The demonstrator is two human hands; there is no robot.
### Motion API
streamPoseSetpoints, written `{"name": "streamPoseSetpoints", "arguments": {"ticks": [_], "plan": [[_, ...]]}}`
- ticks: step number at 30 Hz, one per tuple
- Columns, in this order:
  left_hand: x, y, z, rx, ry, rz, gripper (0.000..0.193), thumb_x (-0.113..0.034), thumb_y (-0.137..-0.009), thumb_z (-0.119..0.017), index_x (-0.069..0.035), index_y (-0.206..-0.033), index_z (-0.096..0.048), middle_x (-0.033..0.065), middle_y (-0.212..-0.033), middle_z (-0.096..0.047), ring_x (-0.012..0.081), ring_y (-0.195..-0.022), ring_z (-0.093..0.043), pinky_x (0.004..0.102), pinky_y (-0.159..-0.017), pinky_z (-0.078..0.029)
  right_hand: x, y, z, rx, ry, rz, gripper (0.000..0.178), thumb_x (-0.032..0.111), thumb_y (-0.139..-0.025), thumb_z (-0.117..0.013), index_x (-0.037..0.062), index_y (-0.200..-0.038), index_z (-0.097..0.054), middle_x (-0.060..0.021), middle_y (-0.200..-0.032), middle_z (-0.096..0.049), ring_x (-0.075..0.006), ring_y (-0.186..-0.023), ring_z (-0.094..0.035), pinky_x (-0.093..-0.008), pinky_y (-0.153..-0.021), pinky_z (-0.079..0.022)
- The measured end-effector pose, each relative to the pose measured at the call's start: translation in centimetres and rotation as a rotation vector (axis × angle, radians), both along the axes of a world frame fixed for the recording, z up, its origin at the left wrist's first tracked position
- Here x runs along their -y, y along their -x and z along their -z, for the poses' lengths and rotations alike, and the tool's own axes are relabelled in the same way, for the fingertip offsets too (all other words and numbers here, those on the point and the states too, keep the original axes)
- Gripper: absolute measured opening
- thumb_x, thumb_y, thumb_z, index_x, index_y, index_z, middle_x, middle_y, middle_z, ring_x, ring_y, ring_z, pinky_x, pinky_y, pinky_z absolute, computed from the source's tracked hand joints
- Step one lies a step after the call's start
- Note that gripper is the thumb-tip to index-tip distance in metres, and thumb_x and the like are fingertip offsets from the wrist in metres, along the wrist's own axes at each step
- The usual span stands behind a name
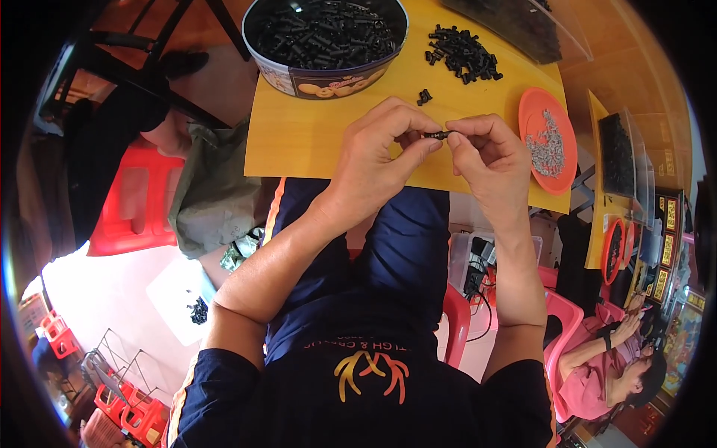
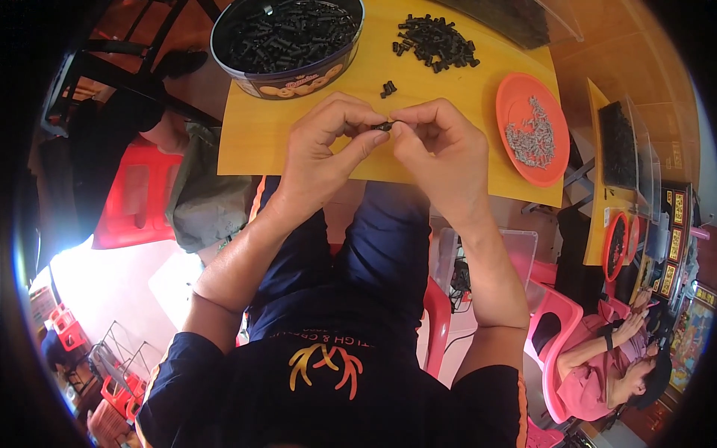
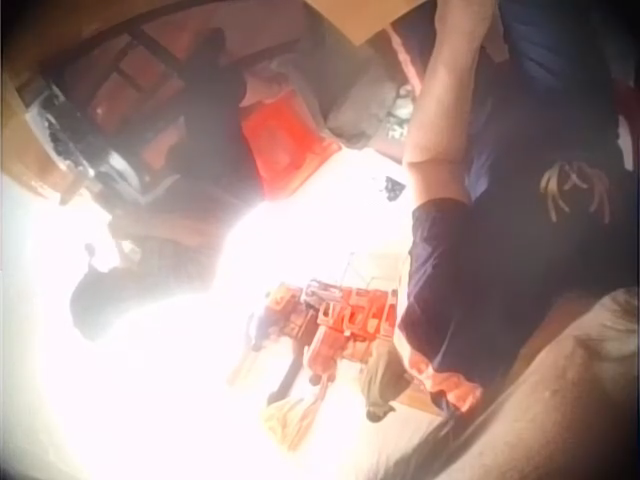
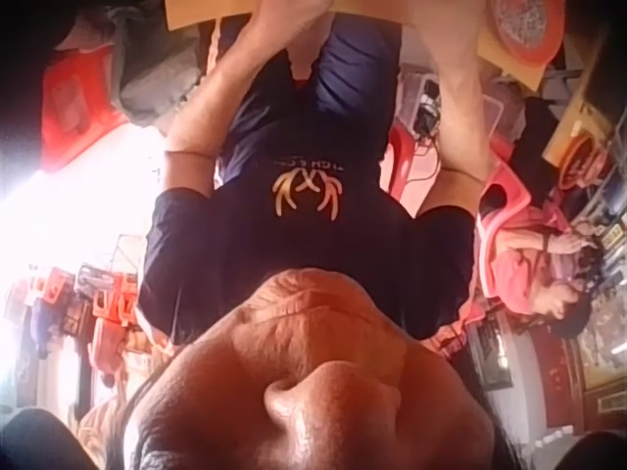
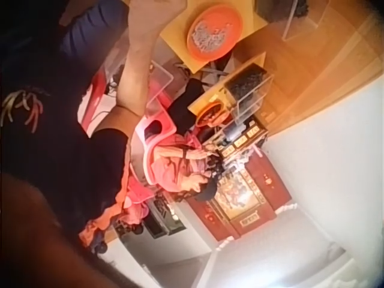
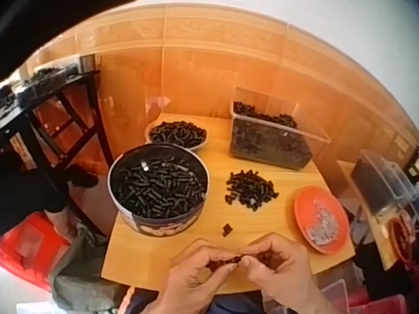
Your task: The person assembles small plastic components by inserting pins into plastic connectors by hand.
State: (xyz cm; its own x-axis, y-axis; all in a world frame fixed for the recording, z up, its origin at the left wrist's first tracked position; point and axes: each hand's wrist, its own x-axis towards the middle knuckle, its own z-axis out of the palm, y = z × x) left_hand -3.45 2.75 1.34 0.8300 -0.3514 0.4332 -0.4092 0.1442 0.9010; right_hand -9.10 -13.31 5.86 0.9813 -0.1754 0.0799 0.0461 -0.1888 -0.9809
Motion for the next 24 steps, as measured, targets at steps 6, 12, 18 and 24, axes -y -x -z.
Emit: {"name": "streamPoseSetpoints", "arguments": {"ticks": [6, 12, 18, 24], "plan": [[0.0, 0.2, -0.1, 0.094, -0.062, -0.012, 0.015, 0.006, -0.081, -0.073, 0.002, -0.094, -0.067, 0.0076, -0.092, -0.064, 0.014, -0.079, -0.062, 0.0257, -0.07, -0.051, 0.1, 0.0, -0.1, -0.083, -0.059, 0.019, 0.008, 0.003, -0.091, -0.066, -0.002, -0.097, -0.065, -0.0003, -0.084, -0.066, -0.003, -0.075, -0.06, -0.0183, -0.066, -0.047], [1.0, 0.3, 0.3, 0.095, 0.007, -0.052, 0.013, 0.006, -0.08, -0.071, 0.0, -0.091, -0.068, 0.0081, -0.086, -0.063, 0.0164, -0.067, -0.061, 0.0273, -0.058, -0.048, 0.4, -0.3, 0.4, -0.135, -0.111, 0.005, 0.007, 0.004, -0.091, -0.066, -0.0002, -0.097, -0.064, -0.0016, -0.086, -0.067, -0.0033, -0.073, -0.06, -0.0186, -0.06, -0.047], [1.4, 0.1, -0.2, 0.0, 0.041, -0.023, 0.013, 0.002, -0.082, -0.073, 0.0, -0.094, -0.069, 0.007, -0.087, -0.063, 0.0153, -0.069, -0.061, 0.0261, -0.06, -0.048, 0.9, -0.1, -0.8, -0.096, -0.177, 0.063, 0.025, 0.02, -0.095, -0.063, -0.0021, -0.105, -0.064, -0.0037, -0.089, -0.063, -0.0041, -0.061, -0.048, -0.0199, -0.052, -0.041], [1.0, 0.1, -1.1, 0.053, 0.063, 0.012, 0.016, 0.0, -0.081, -0.074, -0.002, -0.097, -0.07, 0.0075, -0.099, -0.063, 0.0154, -0.086, -0.061, 0.0273, -0.075, -0.049, 2.2, 1.1, 0.7, -0.281, -0.575, -0.145, 0.04, 0.036, -0.098, -0.058, 0.0002, -0.114, -0.063, 0.0006, -0.086, -0.059, -0.005, -0.059, -0.044, -0.0205, -0.049, -0.035]]}}
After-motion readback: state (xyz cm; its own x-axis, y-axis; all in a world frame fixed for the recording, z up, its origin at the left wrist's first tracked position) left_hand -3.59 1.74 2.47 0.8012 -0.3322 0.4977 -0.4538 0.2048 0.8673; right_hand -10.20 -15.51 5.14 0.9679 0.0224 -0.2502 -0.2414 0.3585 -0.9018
